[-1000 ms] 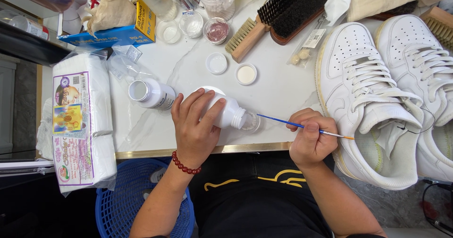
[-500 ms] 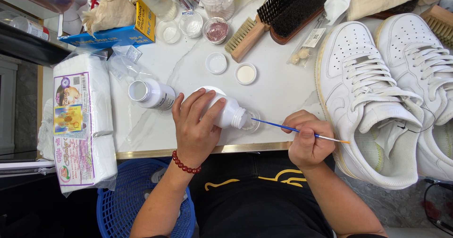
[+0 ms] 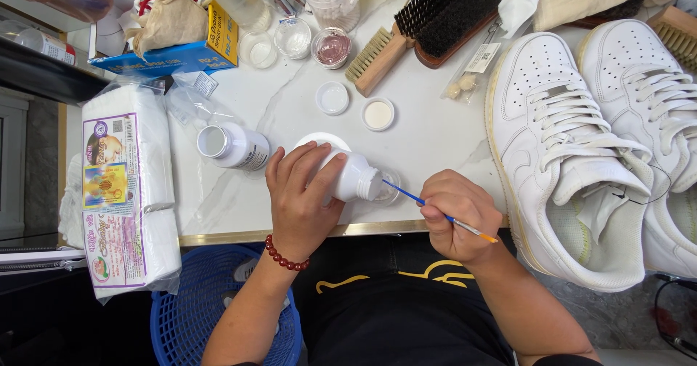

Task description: Preparing and mixing white paint or shoe polish in a small plastic container using a brush.

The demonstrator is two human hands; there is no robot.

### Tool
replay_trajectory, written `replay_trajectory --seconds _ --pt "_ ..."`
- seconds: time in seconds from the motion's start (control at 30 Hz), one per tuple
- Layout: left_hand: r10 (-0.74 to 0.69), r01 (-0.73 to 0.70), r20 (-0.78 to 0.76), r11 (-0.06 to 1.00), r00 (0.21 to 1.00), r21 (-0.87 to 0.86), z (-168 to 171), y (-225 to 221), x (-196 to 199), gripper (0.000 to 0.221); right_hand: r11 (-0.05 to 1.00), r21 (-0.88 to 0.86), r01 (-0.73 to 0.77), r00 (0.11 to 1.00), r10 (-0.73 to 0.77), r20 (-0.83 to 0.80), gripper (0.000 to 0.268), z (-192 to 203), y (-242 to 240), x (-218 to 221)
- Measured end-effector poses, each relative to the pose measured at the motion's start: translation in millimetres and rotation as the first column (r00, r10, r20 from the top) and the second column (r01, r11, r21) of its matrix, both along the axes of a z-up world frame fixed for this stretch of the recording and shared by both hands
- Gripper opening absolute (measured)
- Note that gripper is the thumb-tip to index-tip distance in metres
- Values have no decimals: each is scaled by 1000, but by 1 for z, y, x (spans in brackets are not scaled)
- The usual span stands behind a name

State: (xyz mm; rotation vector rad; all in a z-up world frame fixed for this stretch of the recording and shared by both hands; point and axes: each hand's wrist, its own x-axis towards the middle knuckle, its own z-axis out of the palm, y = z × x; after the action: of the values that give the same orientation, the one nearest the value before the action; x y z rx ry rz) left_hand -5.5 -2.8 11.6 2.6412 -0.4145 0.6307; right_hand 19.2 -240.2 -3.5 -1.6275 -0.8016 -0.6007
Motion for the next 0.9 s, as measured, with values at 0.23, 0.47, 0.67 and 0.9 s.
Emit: replay_trajectory --seconds 0.23,0.47,0.67,0.9 --pt "35 -36 16 999 999 26 -2 0 -1 62 997 -26 -66 998 67 5 19 -1 2 0" --pt "48 -48 9 999 999 -15 -5 3 -1 65 992 -55 -117 993 116 -18 18 -1 0 1" --pt "26 -31 -41 993 999 -113 0 5 -1 72 992 -47 -115 992 112 -58 17 -8 0 3" --pt "43 -65 -95 966 995 -248 1 5 3 73 997 -32 -77 993 73 -97 16 -2 7 3"
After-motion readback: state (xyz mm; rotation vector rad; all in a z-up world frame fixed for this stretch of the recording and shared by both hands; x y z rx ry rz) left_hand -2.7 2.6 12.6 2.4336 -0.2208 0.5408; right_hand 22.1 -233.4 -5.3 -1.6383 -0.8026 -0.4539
